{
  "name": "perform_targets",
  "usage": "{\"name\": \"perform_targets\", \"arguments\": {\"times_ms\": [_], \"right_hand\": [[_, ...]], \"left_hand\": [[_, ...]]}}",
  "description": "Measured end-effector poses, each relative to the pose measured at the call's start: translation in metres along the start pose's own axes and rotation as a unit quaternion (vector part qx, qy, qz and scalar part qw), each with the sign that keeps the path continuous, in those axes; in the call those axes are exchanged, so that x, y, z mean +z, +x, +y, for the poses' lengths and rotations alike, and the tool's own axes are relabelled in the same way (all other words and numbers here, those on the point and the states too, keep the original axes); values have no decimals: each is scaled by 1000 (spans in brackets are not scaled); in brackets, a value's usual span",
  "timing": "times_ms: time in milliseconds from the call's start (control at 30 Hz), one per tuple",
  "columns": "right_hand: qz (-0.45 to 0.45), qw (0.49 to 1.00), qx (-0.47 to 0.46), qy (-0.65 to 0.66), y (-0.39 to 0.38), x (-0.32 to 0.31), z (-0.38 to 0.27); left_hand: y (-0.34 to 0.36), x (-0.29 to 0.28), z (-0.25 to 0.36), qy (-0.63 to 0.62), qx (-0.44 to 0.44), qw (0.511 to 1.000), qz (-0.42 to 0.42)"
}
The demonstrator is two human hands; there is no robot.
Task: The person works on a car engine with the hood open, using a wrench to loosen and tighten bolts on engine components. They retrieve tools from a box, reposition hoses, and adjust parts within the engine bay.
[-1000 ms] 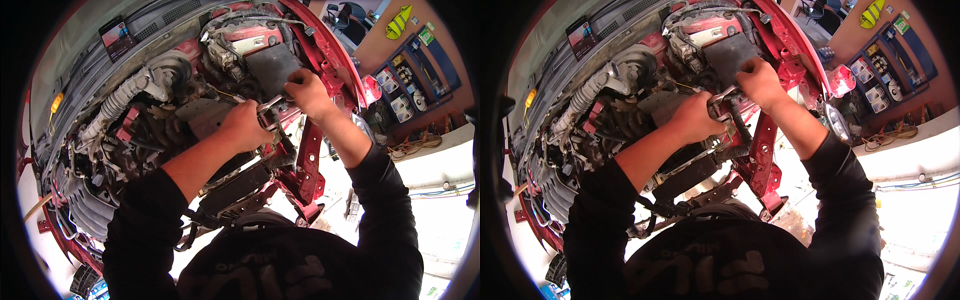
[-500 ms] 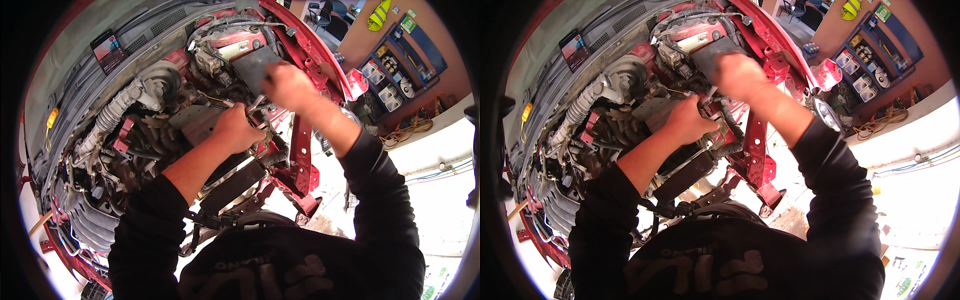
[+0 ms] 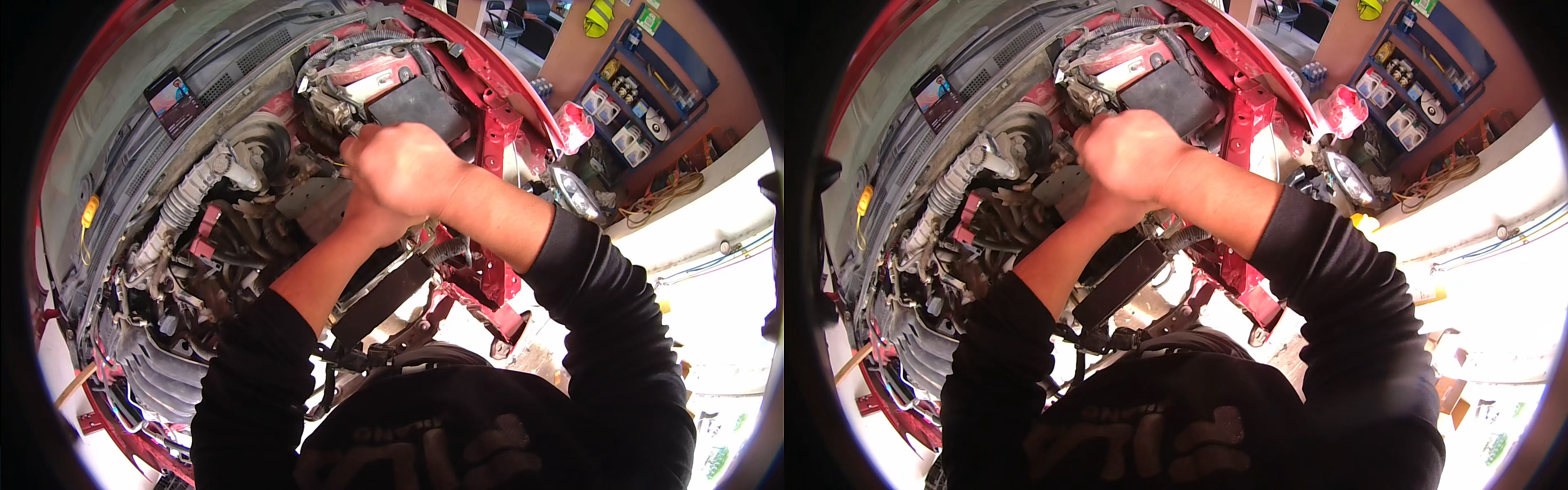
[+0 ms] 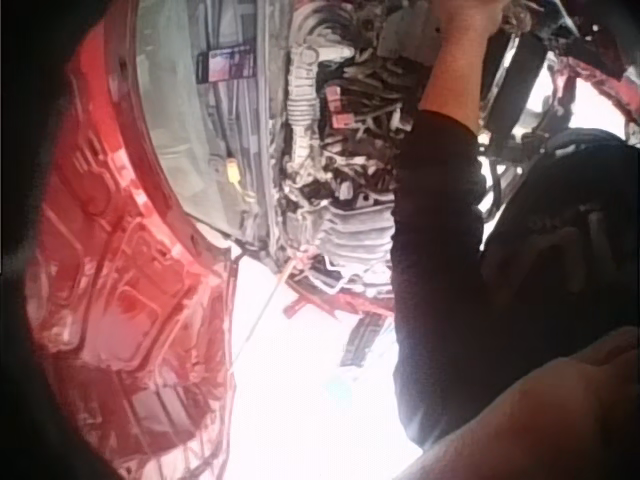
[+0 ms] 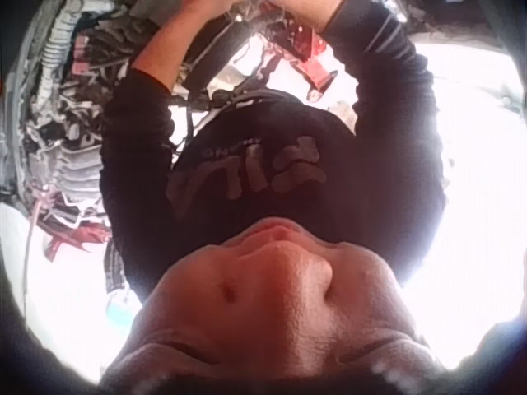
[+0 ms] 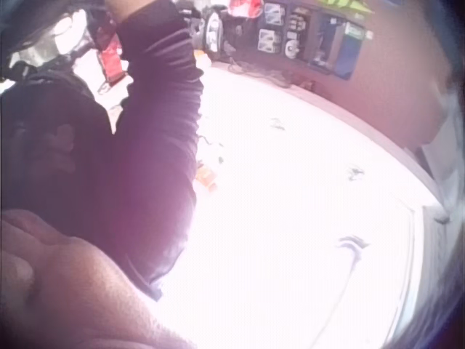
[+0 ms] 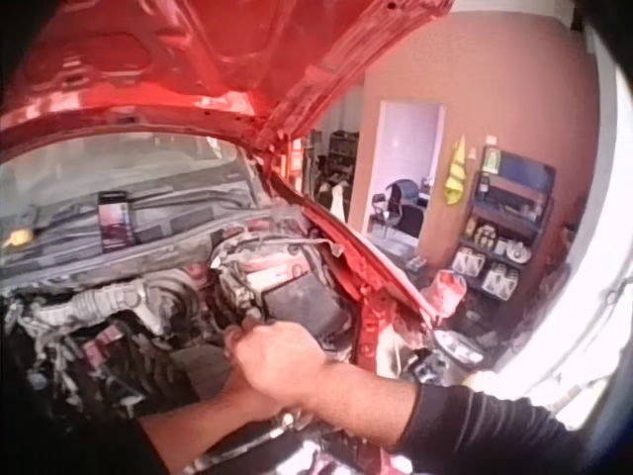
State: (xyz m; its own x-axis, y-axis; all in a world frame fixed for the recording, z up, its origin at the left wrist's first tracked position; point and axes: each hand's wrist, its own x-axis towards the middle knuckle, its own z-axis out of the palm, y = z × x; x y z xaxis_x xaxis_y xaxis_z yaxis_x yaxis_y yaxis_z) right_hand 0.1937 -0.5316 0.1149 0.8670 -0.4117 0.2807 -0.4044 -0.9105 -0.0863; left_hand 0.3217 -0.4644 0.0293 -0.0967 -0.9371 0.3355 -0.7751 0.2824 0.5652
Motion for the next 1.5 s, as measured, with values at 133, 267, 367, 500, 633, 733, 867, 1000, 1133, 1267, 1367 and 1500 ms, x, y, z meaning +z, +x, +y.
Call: {"name": "perform_targets", "arguments": {"times_ms": [133,267,367,500,633,733,867,1000,1133,1267,1367,1500], "right_hand": [[16,988,150,-21,-5,-15,28],[-78,957,280,-15,-9,-17,31],[42,999,-7,-3,0,-2,8],[71,990,122,12,-9,4,29],[46,935,351,23,-16,17,41],[58,997,-18,-48,-9,20,25],[124,991,20,55,-10,20,33],[79,966,241,52,-13,15,40],[44,997,-50,-26,-1,3,-12],[45,980,195,-9,-1,4,30],[41,949,311,43,-8,7,39],[84,995,-18,51,-5,15,12]], "left_hand": [[-1,-2,-2,-5,-187,979,-76],[-1,-2,-1,-16,-205,974,-96],[1,-1,0,32,-121,987,-99],[2,-3,-2,-19,-179,979,-98],[2,-4,-1,-26,-238,964,-114],[3,-3,3,25,-164,980,-105],[3,-1,-2,12,-228,968,-107],[5,6,-13,-17,-228,966,-124],[6,11,-15,-59,-88,992,-70],[4,2,-9,-12,-234,964,-128],[4,-4,-1,-24,-251,956,-150],[4,-6,6,-50,-167,980,-94]]}}
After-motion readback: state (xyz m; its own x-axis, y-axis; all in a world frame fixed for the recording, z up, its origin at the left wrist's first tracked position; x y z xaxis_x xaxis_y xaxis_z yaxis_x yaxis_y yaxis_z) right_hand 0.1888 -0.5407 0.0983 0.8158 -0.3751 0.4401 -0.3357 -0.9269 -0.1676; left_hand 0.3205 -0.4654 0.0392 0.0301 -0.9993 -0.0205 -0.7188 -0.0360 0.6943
